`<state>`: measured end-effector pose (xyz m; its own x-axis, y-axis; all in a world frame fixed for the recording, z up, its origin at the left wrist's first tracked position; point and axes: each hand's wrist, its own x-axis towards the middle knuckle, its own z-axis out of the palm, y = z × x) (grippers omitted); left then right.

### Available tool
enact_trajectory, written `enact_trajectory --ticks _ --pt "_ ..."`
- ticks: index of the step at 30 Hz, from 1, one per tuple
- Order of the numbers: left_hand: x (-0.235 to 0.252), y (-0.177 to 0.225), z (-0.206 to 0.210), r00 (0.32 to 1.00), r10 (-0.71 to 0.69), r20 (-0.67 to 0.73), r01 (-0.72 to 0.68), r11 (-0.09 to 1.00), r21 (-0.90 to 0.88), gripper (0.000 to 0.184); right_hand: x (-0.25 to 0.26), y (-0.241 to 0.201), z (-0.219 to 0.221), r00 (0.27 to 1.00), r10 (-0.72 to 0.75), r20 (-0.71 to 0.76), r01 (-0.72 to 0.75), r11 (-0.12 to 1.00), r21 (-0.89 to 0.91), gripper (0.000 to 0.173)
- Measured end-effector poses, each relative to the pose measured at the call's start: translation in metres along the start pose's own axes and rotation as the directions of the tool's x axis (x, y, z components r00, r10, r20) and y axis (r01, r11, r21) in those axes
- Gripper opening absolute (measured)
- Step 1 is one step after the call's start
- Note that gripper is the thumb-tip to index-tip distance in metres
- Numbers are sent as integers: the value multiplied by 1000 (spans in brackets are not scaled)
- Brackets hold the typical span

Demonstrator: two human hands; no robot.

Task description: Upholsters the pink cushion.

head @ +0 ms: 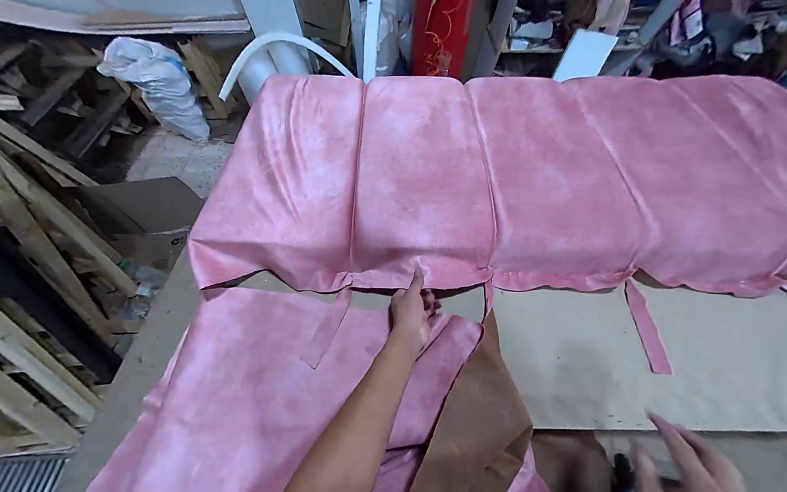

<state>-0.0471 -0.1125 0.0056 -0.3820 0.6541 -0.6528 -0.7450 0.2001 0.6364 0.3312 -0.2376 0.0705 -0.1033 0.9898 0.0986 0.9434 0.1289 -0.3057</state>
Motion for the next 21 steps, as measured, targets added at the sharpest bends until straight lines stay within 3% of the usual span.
enact_trajectory --ticks 2,4,6,8,9,10,12,13,15,17,19,21 --pt "-2 -4 0 991 129 -45 -120 978 173 42 48 -89 24 962 -223 -157 238 967 87 41" --pt "-8 -2 -2 986 166 -29 -153 954 258 40 91 -158 85 904 -372 -211 402 908 121 36" --pt "-12 5 -2 987 158 -7 -149 944 293 42 134 -197 145 876 -459 -145 477 869 132 42" --pt "-13 14 -9 976 209 59 -216 906 365 42 173 -215 185 839 -513 -179 539 827 157 43" --pt "-15 17 -16 950 287 123 -311 823 476 35 186 -217 195 822 -520 -233 562 805 188 37" --pt "-18 21 -23 889 412 202 -442 652 616 27 196 -216 198 805 -514 -295 580 787 210 30" --pt "-15 28 -35 634 674 380 -614 140 777 28 207 -212 196 787 -503 -358 595 772 223 25" --pt "-9 31 -41 534 689 490 -624 -69 778 43 207 -210 194 786 -504 -359 597 770 225 25" --pt "17 34 -43 448 572 688 -633 -341 695 51 208 -210 193 796 -497 -344 584 781 222 23" --pt "40 32 -44 368 481 795 -656 -472 589 35 216 -215 201 793 -500 -347 584 786 203 17" --pt "55 35 -33 298 507 809 -655 -508 559 32 234 -218 192 774 -550 -314 613 775 155 12" --pt "55 31 -28 339 527 779 -629 -489 604 28 236 -215 181 770 -617 -162 635 766 100 16"
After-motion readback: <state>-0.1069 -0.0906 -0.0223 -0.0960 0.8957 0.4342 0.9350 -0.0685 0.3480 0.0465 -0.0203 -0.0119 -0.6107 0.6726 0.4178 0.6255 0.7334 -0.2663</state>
